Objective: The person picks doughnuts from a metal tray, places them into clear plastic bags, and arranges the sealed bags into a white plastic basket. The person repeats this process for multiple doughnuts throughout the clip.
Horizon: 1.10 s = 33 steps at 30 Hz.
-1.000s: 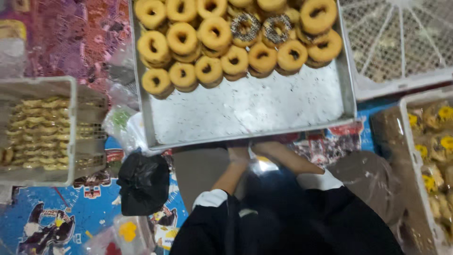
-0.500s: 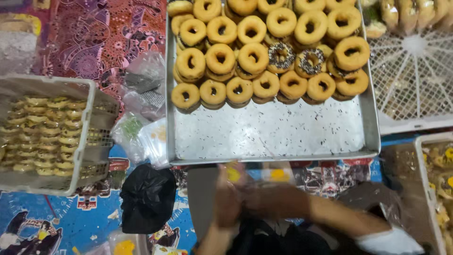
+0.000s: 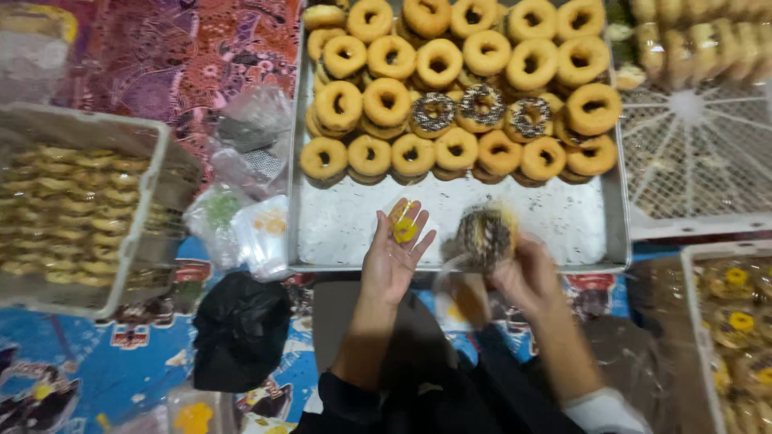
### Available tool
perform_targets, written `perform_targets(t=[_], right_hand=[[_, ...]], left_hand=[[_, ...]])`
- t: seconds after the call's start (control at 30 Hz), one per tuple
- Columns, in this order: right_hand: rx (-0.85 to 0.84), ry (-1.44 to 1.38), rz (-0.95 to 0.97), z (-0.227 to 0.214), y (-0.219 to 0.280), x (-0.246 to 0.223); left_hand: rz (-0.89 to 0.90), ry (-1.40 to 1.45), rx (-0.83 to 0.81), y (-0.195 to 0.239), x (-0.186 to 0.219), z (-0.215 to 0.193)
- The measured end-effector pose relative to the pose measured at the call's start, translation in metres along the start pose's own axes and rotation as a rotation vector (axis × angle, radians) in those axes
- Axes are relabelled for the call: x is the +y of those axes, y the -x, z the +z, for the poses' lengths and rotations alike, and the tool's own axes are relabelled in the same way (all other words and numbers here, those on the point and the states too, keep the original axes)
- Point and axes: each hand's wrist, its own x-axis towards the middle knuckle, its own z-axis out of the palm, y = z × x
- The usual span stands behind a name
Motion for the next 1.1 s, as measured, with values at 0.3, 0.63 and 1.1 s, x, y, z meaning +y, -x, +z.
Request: perform_targets(t=[0.3, 0.63, 1.1], right_hand=[[0.082, -0.075, -0.13, -0.111, 0.082, 0.074], [0.046, 0.103, -0.246, -0.048, 0.149, 0.027], [0.222, 1.763, -0.661, 0.009, 0.194, -0.026]], left_hand=[[-0.014, -0.37, -0.277, 0.041, -0.083, 0.048], [-0.135, -0.282, -0.269, 0.069, -0.141, 0.061], [0.091, -0.788, -0.291, 0.126, -0.144, 0.034]])
